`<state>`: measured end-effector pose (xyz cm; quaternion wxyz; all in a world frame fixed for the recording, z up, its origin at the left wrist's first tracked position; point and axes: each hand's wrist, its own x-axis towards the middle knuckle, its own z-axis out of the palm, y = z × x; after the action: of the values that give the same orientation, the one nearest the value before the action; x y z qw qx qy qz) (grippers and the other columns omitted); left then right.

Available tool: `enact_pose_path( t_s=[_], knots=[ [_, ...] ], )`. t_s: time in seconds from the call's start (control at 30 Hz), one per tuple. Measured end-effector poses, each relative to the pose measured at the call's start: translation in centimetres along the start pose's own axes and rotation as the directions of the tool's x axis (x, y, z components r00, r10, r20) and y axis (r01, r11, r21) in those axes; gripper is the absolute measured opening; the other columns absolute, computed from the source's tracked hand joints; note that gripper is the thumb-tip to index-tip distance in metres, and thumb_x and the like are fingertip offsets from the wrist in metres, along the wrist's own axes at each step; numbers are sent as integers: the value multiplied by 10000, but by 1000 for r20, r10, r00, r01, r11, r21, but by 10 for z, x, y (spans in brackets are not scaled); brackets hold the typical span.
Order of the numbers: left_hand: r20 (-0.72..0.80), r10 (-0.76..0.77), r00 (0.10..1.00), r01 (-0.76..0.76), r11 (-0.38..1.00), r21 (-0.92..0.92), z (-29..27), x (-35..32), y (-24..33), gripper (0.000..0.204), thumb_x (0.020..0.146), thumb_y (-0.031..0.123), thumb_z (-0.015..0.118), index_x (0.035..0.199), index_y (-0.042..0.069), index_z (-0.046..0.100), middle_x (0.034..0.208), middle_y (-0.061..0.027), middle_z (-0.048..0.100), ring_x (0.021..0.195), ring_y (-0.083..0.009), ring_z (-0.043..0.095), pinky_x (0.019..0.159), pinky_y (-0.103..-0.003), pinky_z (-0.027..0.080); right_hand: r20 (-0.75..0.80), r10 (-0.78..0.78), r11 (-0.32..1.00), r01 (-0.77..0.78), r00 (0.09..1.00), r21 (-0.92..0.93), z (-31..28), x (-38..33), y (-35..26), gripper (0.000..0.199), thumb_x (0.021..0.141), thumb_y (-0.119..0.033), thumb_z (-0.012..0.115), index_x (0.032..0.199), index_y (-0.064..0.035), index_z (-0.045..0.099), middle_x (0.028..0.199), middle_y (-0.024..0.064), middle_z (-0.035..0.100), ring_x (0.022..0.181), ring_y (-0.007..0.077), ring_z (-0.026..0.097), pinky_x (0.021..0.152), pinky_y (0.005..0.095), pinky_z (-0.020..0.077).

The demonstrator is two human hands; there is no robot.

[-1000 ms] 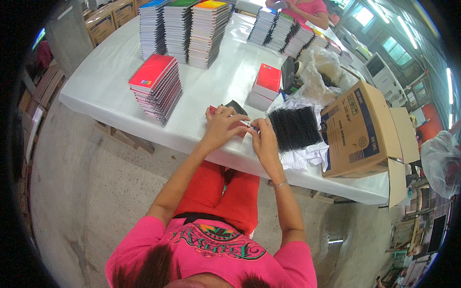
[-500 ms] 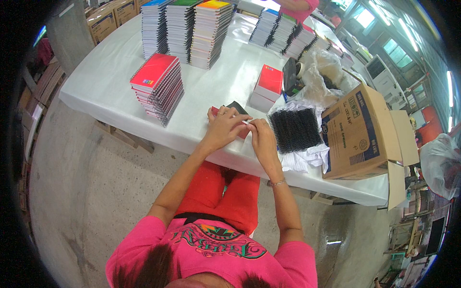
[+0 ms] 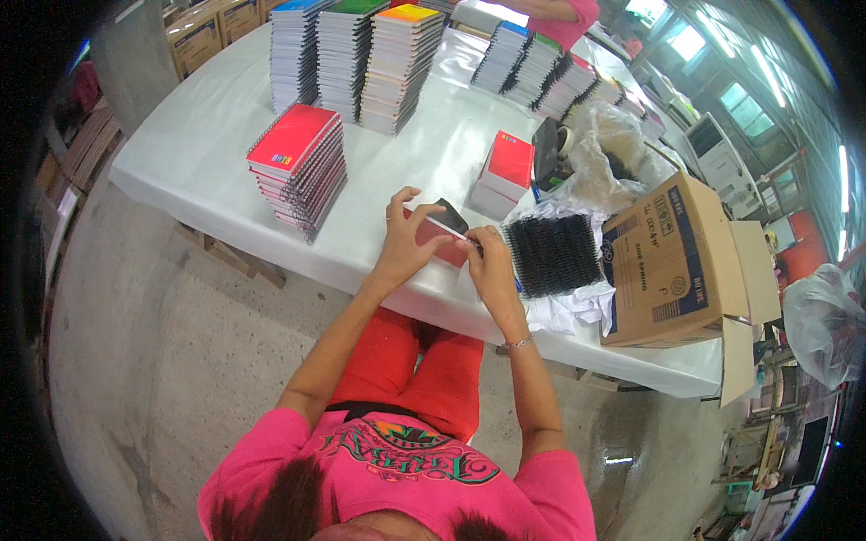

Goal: The person repeatedly picks up a red notebook and a black spiral binding, inserts the binding into the notebook spine, and uses pliers to crimp the binding. Finished notebooks are stacked on the table. The person also handles loose black spiral bindings and a small black plastic piece during the process.

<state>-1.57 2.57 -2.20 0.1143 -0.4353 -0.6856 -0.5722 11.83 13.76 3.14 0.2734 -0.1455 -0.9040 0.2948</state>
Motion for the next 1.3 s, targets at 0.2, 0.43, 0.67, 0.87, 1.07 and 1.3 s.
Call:
enact_pose_path(
  t_s=[0.2,0.43,0.67,0.87,1.07,1.3],
  knots=[
    [147,-138,979,159,978,-136,-2,-1,-20,533,715,292,852,1124,107,566,1195,-164,431,1140,-363,471,993,-461,421,348,104,964,-181,932,196,-19,22,23,402,1028,-311,517,994,54,682,795,87,584,722,182,528,713,298,451],
    [242,-128,962,158,982,-107,-24,8,-24,529,755,266,826,1134,76,510,1118,-146,429,1064,-321,487,943,-407,445,251,-40,998,27,967,57,-11,46,69,391,846,-233,749,1171,-57,622,1145,170,558,1099,308,544,918,369,463],
    [306,-168,937,211,971,-111,-42,23,-41,559,749,305,838,1140,84,506,1101,-131,424,1017,-300,524,886,-400,487,356,-87,996,78,931,42,13,59,72,529,751,-115,813,1169,-61,493,1235,151,505,1138,262,511,904,371,455],
    [226,-136,965,165,980,-111,-35,15,-41,682,667,324,892,1158,96,478,1099,-122,428,1060,-301,505,904,-400,483,383,-82,996,60,920,69,28,54,68,553,737,-84,802,1183,-46,478,1252,186,505,1177,325,510,965,385,436],
    [201,-99,975,122,987,-104,-35,10,-37,691,639,321,906,1119,78,474,1070,-110,422,1005,-285,500,850,-398,486,278,-210,977,209,937,33,29,46,82,322,700,36,730,978,-47,591,1443,239,442,1206,426,468,1048,437,402],
    [217,-92,972,121,985,-123,-36,7,-31,701,626,315,915,1109,66,471,1063,-101,418,992,-269,503,829,-392,489,292,-77,997,79,953,5,18,31,95,372,681,23,752,1006,-40,582,1483,255,374,1182,436,475,999,410,446]
  ],
)
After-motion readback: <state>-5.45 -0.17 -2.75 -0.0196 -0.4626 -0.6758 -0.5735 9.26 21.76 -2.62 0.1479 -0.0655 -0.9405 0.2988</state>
